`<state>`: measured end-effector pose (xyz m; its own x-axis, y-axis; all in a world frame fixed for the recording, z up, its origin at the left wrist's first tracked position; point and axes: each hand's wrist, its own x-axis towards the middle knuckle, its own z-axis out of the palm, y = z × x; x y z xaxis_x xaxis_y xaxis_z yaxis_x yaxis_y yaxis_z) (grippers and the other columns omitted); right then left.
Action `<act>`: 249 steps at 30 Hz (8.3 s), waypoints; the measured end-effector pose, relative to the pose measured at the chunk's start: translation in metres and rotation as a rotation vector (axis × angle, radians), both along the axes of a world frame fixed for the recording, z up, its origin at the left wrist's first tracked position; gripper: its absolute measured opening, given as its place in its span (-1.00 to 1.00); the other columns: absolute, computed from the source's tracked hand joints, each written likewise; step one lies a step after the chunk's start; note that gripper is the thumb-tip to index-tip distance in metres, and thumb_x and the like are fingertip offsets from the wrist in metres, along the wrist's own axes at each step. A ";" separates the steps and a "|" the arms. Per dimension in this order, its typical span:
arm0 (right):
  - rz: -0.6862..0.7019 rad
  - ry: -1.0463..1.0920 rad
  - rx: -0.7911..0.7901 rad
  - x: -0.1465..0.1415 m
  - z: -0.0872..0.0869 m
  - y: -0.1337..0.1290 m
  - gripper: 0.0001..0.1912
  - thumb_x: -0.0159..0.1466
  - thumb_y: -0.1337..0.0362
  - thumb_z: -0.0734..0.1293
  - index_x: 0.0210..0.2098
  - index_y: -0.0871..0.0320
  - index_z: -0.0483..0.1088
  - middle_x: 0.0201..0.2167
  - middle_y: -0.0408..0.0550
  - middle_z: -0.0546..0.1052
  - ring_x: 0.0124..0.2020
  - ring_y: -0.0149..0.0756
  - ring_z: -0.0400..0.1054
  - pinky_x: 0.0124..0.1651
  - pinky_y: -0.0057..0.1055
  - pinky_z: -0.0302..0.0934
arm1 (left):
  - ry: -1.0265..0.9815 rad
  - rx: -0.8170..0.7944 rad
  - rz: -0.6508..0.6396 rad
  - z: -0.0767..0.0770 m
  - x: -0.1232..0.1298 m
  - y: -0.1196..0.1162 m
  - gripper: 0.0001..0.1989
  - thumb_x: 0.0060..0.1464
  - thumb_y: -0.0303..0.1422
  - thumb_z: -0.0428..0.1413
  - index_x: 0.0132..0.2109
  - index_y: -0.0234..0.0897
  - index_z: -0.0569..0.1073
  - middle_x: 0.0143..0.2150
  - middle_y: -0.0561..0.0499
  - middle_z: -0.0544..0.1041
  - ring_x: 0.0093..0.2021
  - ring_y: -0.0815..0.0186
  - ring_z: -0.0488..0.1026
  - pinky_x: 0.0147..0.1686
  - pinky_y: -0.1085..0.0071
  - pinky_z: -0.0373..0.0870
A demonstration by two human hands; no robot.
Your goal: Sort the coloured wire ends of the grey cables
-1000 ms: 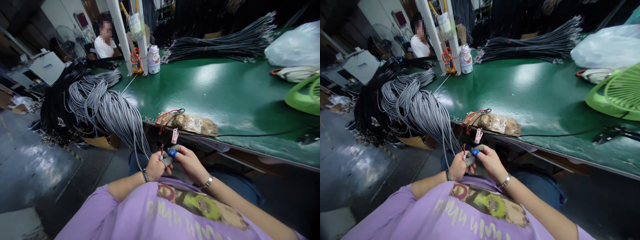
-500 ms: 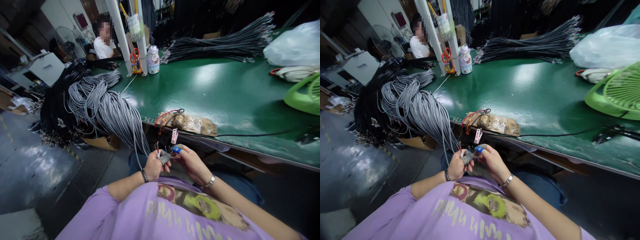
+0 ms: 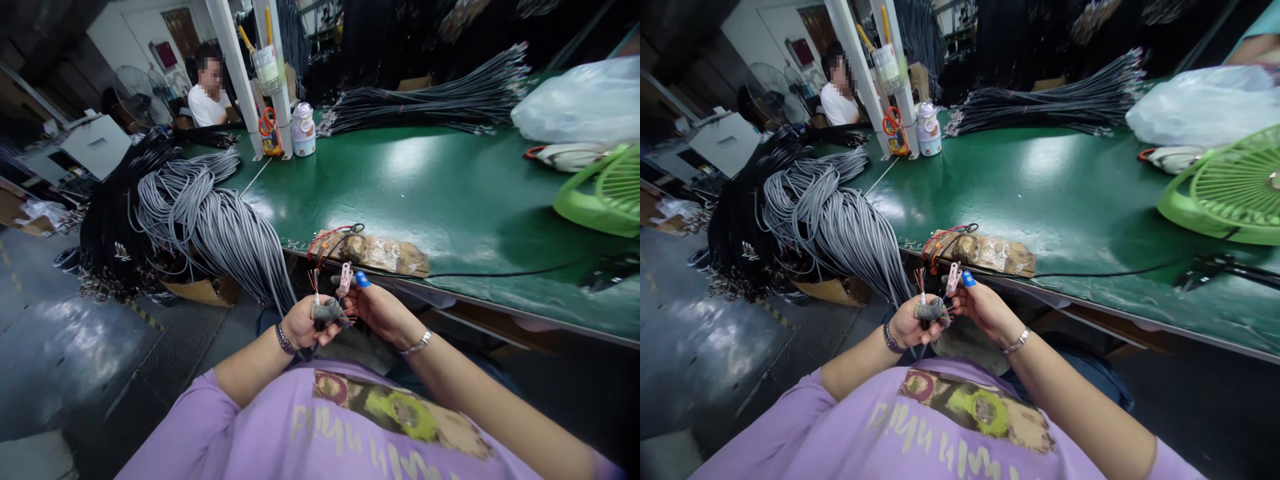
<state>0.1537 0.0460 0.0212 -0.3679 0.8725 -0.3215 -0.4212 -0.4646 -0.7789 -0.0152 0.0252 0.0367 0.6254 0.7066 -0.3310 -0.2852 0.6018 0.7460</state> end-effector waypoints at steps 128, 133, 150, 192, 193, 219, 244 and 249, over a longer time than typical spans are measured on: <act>-0.218 0.206 -0.223 -0.017 0.009 0.017 -0.69 0.06 0.07 0.49 -0.47 0.20 0.46 -0.52 -0.11 0.55 -0.51 -0.41 0.37 -0.38 -0.46 0.28 | 0.049 0.060 0.130 -0.013 0.012 0.010 -0.62 -0.25 -0.16 0.29 -0.43 -0.37 0.37 -0.71 0.09 0.35 -0.82 0.49 0.15 -0.85 0.57 -0.03; -0.213 0.185 -0.228 -0.018 0.006 0.017 -0.64 0.10 0.00 0.45 -0.47 0.20 0.46 -0.52 -0.11 0.54 -0.52 -0.40 0.36 -0.43 -0.45 0.26 | 0.074 0.062 0.134 -0.015 0.013 0.011 -0.60 -0.25 -0.14 0.30 -0.43 -0.37 0.37 -0.71 0.09 0.36 -0.82 0.49 0.16 -0.85 0.57 -0.03; -0.101 0.145 -0.079 -0.009 0.003 0.011 -0.72 0.21 0.06 0.36 -0.36 0.17 0.49 -0.39 -0.08 0.56 -0.49 -0.43 0.35 -0.43 -0.48 0.29 | 0.144 0.077 0.423 -0.004 0.021 -0.023 -0.59 -0.14 -0.11 0.26 -0.45 -0.29 0.25 -0.64 0.12 0.41 -0.78 0.51 0.24 -0.81 0.61 -0.04; -0.166 -0.049 0.102 -0.009 -0.006 0.008 -0.59 0.10 -0.10 0.40 -0.45 0.15 0.43 -0.54 -0.14 0.43 -0.53 -0.41 0.21 -0.44 -0.43 0.14 | 0.188 0.061 0.478 0.001 0.020 -0.023 -0.60 -0.16 -0.10 0.25 -0.42 -0.28 0.25 -0.64 0.14 0.40 -0.77 0.50 0.26 -0.80 0.60 -0.06; -0.236 -0.104 0.156 -0.011 -0.008 0.007 -0.57 0.12 -0.13 0.37 -0.48 0.14 0.42 -0.57 -0.14 0.41 -0.53 -0.40 0.20 -0.44 -0.43 0.13 | 0.188 0.056 0.486 0.002 0.021 -0.023 -0.59 -0.16 -0.10 0.25 -0.41 -0.27 0.25 -0.64 0.14 0.39 -0.77 0.50 0.26 -0.79 0.59 -0.05; -0.161 0.235 -0.116 -0.021 -0.009 0.007 -0.56 0.10 -0.16 0.37 -0.46 0.12 0.41 -0.47 -0.12 0.50 -0.53 -0.39 0.30 -0.40 -0.42 0.26 | 0.240 0.082 0.523 -0.007 0.035 -0.023 -0.55 -0.14 -0.01 0.22 -0.35 -0.27 0.27 -0.61 0.16 0.40 -0.76 0.52 0.27 -0.78 0.60 -0.07; 0.199 -0.449 0.400 0.003 0.011 -0.017 -0.67 0.09 0.03 0.43 -0.43 0.20 0.43 -0.50 -0.10 0.50 -0.49 -0.37 0.30 -0.36 -0.41 0.20 | 0.379 0.153 0.193 -0.028 0.019 -0.026 -0.61 -0.14 -0.10 0.23 -0.37 -0.31 0.32 -0.62 0.07 0.45 -0.73 0.43 0.36 -0.79 0.60 0.05; 0.136 -0.278 0.219 0.015 0.002 -0.011 -0.63 0.02 0.00 0.47 -0.43 0.20 0.44 -0.48 -0.11 0.48 -0.45 -0.38 0.30 -0.30 -0.41 0.21 | 0.315 0.124 0.328 -0.020 0.017 -0.026 -0.58 -0.14 -0.04 0.23 -0.39 -0.31 0.30 -0.62 0.09 0.44 -0.74 0.45 0.35 -0.81 0.61 0.01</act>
